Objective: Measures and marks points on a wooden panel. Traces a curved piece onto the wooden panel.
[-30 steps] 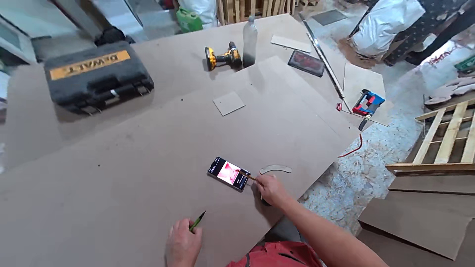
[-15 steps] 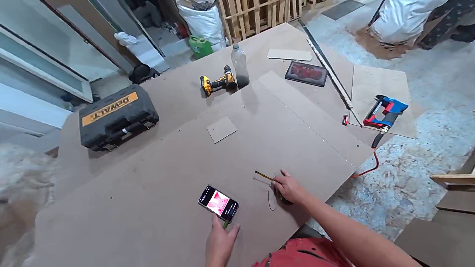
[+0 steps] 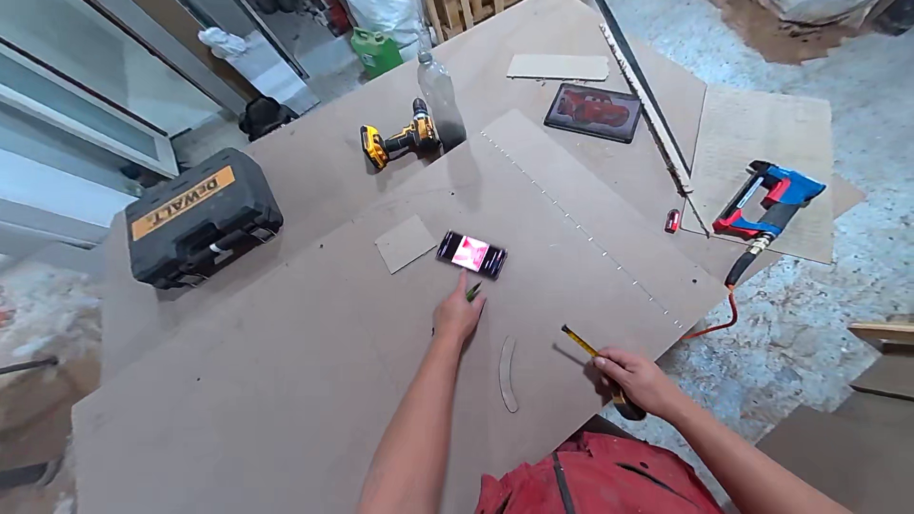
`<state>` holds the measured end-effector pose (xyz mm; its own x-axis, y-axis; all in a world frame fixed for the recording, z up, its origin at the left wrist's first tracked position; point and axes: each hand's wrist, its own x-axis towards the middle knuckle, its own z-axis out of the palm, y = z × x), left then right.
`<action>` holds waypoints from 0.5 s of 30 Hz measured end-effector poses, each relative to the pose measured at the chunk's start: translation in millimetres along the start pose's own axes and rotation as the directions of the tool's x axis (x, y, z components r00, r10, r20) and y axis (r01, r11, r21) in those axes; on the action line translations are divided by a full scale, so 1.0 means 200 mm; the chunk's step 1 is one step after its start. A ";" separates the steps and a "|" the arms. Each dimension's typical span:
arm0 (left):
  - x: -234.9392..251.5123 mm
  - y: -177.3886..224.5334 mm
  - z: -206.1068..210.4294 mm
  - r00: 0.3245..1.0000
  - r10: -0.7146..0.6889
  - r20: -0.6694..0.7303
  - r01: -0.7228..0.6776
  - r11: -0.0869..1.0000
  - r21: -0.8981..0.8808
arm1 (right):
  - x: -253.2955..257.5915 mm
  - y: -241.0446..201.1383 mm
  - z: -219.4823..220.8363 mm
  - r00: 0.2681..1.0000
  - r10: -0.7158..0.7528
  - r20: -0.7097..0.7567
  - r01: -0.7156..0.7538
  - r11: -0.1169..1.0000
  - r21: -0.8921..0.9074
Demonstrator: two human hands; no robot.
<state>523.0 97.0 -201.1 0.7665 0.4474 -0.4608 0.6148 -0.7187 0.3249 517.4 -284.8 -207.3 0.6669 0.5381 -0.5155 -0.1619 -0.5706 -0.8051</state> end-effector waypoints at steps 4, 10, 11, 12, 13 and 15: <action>-0.15 0.08 0.08 0.998 0.056 0.039 -0.050 0.991 -0.124 | -0.20 0.13 0.02 0.996 0.086 -0.009 -0.086 0.994 0.066; -0.77 -0.24 0.48 0.953 0.244 -0.180 -0.228 0.968 0.104 | -0.19 0.15 0.13 0.990 0.136 0.045 -0.140 0.985 0.100; -0.80 -0.30 0.47 0.959 0.213 -0.190 -0.194 0.975 0.112 | -0.18 0.14 0.15 0.988 0.144 0.063 -0.149 0.985 0.090; -0.80 -0.37 0.42 0.974 0.140 -0.179 -0.121 0.986 0.113 | -0.17 0.12 0.17 0.985 0.152 0.079 -0.158 0.985 0.075; -0.78 -0.44 0.35 0.983 0.056 -0.177 -0.036 0.993 0.113 | -0.16 0.09 0.19 0.984 0.158 0.088 -0.163 0.985 0.056; -0.66 -0.62 0.15 0.971 -0.149 -0.188 0.171 0.979 0.110 | -0.14 0.04 0.23 0.978 0.188 0.086 -0.189 0.982 0.009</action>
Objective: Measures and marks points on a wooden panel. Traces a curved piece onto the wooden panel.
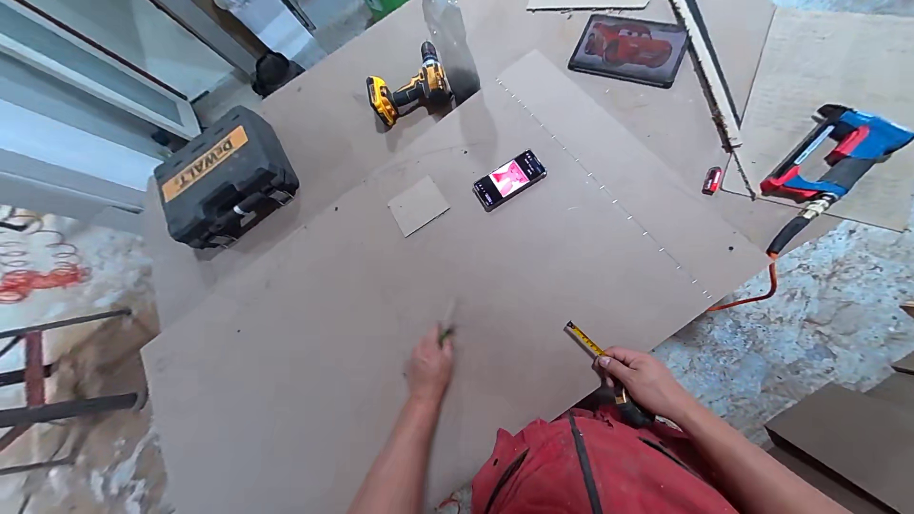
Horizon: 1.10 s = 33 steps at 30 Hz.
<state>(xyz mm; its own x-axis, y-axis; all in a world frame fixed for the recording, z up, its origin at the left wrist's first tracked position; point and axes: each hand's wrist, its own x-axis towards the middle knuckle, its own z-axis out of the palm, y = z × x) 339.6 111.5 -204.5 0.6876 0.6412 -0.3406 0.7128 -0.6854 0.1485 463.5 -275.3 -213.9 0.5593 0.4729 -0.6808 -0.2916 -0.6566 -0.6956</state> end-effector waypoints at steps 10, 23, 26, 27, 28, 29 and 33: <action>-0.13 0.08 -0.11 0.803 0.426 0.416 -0.032 0.728 -0.685 | -0.02 -0.31 0.51 0.985 -0.060 0.163 0.051 0.997 0.063; 0.54 -0.26 -0.18 0.975 0.211 0.067 -0.168 0.904 -0.393 | -0.35 0.09 1.05 0.998 0.055 0.014 -0.057 0.959 0.279; 0.61 -0.28 -0.19 0.971 0.241 0.007 -0.228 0.929 -0.291 | -0.37 0.15 1.14 0.999 0.045 -0.024 -0.035 0.945 0.325; 0.61 -0.28 -0.20 0.965 0.261 0.000 -0.252 0.932 -0.260 | -0.36 0.16 1.16 0.999 0.040 -0.032 -0.028 0.946 0.324; 0.60 -0.27 -0.20 0.959 0.283 -0.002 -0.275 0.934 -0.229 | -0.35 0.16 1.18 0.998 0.038 -0.045 -0.022 0.949 0.314; 0.60 -0.26 -0.20 0.954 0.299 -0.002 -0.293 0.933 -0.207 | -0.34 0.15 1.19 0.997 0.040 -0.059 -0.021 0.953 0.302; 0.56 -0.25 -0.18 0.948 0.318 0.005 -0.314 0.937 -0.153 | -0.33 0.13 1.22 0.997 0.028 -0.075 -0.006 0.960 0.280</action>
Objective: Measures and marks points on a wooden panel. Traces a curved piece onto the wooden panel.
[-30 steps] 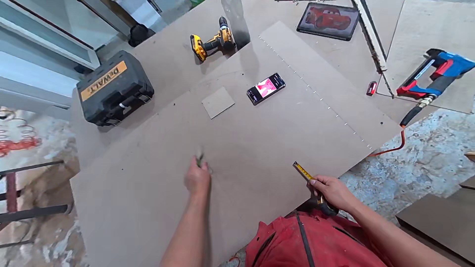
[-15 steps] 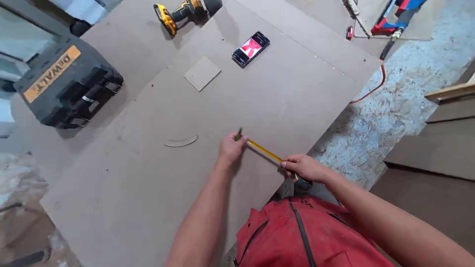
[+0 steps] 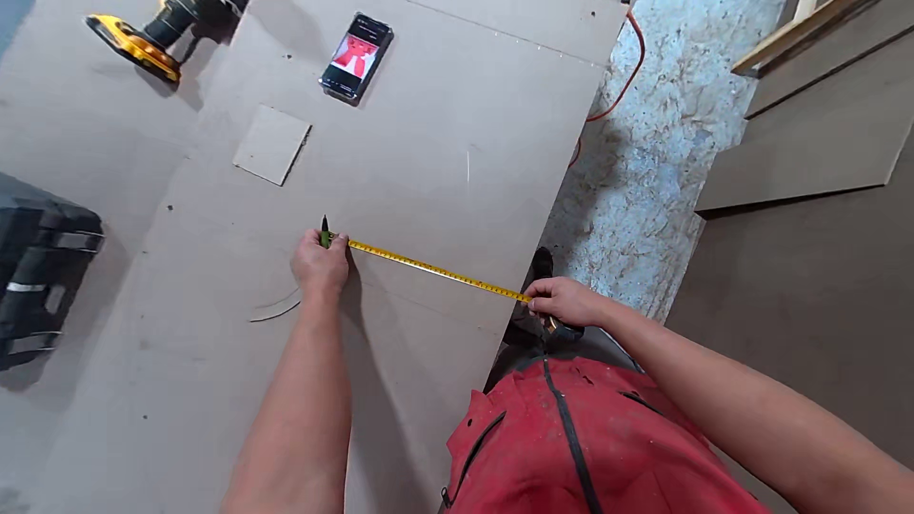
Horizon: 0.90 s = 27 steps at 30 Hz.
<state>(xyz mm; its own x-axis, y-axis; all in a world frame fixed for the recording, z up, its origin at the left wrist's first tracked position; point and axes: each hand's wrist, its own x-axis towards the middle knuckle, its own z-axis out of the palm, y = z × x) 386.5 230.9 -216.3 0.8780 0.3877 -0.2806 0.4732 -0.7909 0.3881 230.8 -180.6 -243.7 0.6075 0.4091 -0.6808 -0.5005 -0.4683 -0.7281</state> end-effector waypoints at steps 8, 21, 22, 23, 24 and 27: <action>0.02 -0.02 0.00 1.000 -0.020 -0.014 0.020 1.000 -0.014 | 0.02 -0.01 0.01 1.000 -0.021 0.012 0.021 1.000 -0.003; 0.03 -0.07 -0.01 0.997 0.066 0.047 -0.063 0.996 -0.060 | 0.02 -0.02 0.07 1.000 -0.015 -0.024 0.014 0.999 -0.042; 0.03 -0.08 -0.01 0.995 0.078 0.059 -0.074 0.995 -0.065 | 0.02 -0.02 0.07 1.000 -0.016 -0.026 0.015 0.999 -0.039; 0.02 -0.08 -0.01 0.993 0.090 0.074 -0.085 0.994 -0.066 | 0.02 -0.02 0.07 0.999 -0.019 -0.031 0.017 0.999 -0.043; 0.02 -0.08 -0.01 0.991 0.104 0.086 -0.098 0.993 -0.065 | 0.02 -0.02 0.08 0.999 -0.022 -0.035 0.020 0.998 -0.053; 0.02 -0.08 -0.02 0.985 0.126 0.114 -0.118 0.991 -0.069 | 0.02 -0.02 0.08 0.998 -0.035 -0.042 0.032 0.996 -0.078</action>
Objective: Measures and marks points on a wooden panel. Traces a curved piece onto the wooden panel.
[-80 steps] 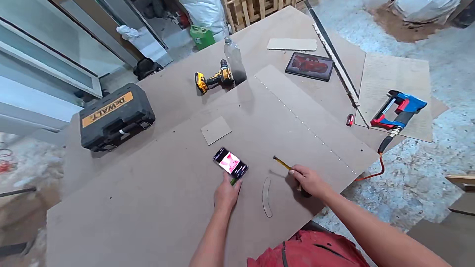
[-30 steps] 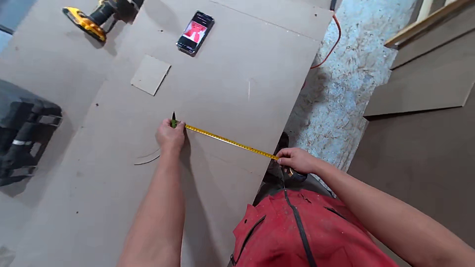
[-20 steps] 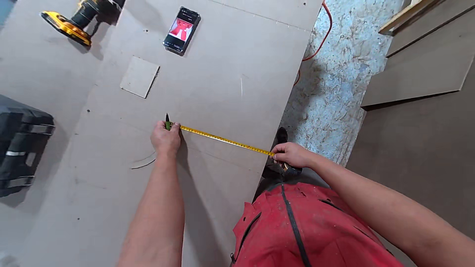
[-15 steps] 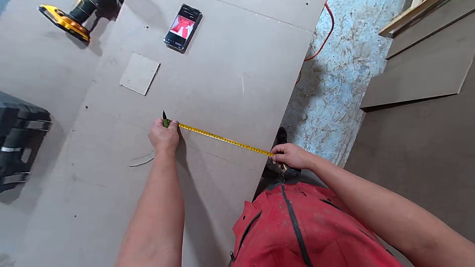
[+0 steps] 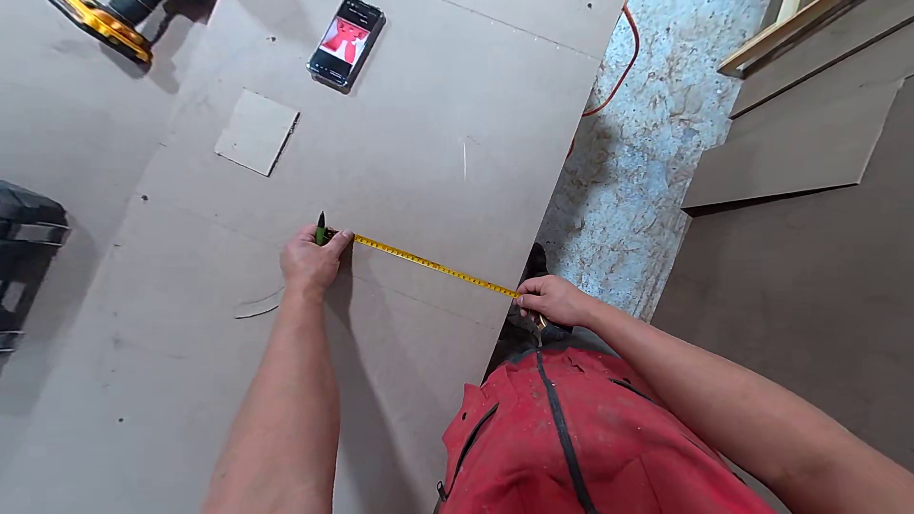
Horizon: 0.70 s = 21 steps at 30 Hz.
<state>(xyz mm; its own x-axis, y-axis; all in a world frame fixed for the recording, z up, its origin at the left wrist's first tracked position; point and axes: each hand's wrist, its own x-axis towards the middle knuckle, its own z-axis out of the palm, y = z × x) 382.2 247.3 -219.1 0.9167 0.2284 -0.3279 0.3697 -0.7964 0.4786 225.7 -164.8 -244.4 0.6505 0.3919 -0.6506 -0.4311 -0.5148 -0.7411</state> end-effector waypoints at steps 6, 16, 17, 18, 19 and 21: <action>-0.01 0.01 -0.01 0.997 0.026 0.068 -0.027 1.000 0.002 | 0.00 -0.01 0.00 1.000 0.001 -0.018 -0.001 0.999 -0.045; -0.01 0.00 0.00 0.998 0.044 0.037 -0.045 0.999 0.018 | -0.02 -0.02 0.01 0.999 0.005 -0.045 -0.006 0.999 -0.032; -0.01 0.00 0.00 0.999 0.047 0.026 -0.047 0.999 -0.016 | -0.02 -0.02 0.01 0.999 0.005 -0.053 -0.007 1.000 -0.028; -0.02 0.00 0.00 0.999 0.040 0.015 -0.039 0.996 -0.074 | -0.02 -0.02 0.01 0.998 0.005 -0.055 -0.006 1.000 -0.026; -0.03 0.00 0.00 1.000 0.022 0.003 -0.021 0.988 -0.152 | -0.02 -0.02 0.01 0.999 0.003 -0.052 -0.004 1.000 -0.023; -0.04 0.00 -0.02 0.997 -0.076 -0.013 0.067 0.938 -0.339 | -0.03 -0.02 0.01 0.999 0.001 -0.038 -0.002 1.000 -0.021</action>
<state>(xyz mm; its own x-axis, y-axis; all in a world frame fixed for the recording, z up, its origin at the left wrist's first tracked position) 374.8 248.0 -213.4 0.8879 0.2953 -0.3528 0.4597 -0.5419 0.7036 222.1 -162.7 -238.7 0.6732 0.3621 -0.6447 -0.4189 -0.5318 -0.7361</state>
